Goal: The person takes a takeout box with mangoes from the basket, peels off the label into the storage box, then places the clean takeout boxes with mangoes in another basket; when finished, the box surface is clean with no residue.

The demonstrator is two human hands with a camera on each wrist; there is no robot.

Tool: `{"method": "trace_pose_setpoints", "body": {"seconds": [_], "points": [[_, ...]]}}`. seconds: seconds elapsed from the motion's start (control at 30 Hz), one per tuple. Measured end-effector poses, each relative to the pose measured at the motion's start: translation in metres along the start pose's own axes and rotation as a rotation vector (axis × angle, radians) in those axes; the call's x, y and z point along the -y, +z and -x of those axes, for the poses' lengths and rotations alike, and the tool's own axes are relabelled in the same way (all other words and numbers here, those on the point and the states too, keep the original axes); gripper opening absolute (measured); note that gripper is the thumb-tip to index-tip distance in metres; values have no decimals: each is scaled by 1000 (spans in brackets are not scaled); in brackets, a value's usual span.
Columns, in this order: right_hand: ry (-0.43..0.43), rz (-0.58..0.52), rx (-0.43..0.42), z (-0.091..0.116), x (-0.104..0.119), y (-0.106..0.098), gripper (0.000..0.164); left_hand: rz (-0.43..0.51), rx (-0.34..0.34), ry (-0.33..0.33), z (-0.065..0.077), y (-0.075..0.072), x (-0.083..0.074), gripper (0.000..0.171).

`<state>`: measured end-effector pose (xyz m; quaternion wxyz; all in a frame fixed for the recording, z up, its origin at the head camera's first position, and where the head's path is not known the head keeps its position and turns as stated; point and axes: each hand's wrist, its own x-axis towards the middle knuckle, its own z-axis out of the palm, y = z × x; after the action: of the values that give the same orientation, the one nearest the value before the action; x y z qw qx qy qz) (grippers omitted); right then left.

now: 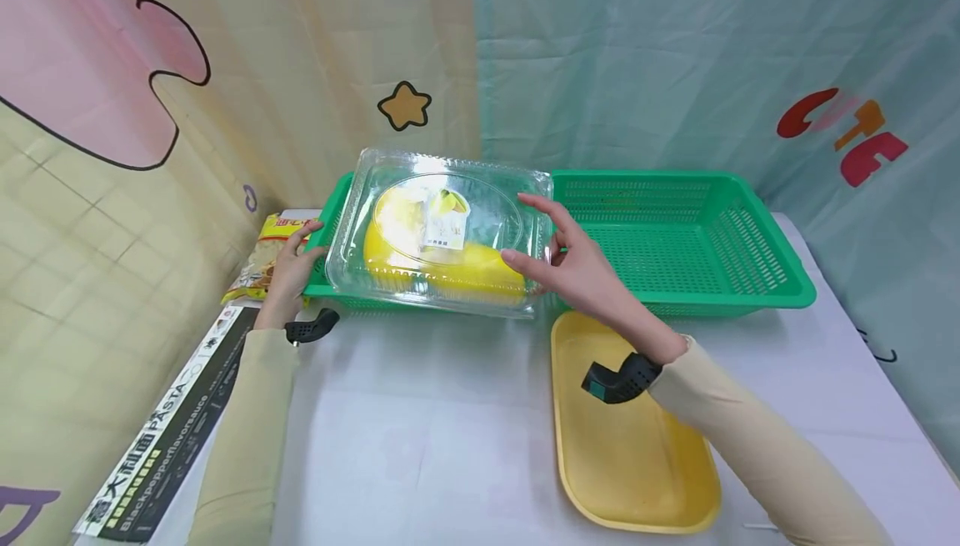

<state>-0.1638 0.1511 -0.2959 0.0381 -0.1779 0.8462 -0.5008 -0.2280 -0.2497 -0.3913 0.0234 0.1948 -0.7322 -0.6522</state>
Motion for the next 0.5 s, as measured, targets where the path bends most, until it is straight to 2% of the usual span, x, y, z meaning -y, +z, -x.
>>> {"method": "trace_pose_setpoints", "body": {"seconds": [0.17,0.3,0.5], "points": [[25,17,22,36,-4,5,70,-10,2,9,0,2,1,47],[45,-4,82,62,-12,13,70,-26,-1,14,0,5,1,47],[146,-85,197,83,-23,29,68,-22,12,13,1,7,0,46]]}}
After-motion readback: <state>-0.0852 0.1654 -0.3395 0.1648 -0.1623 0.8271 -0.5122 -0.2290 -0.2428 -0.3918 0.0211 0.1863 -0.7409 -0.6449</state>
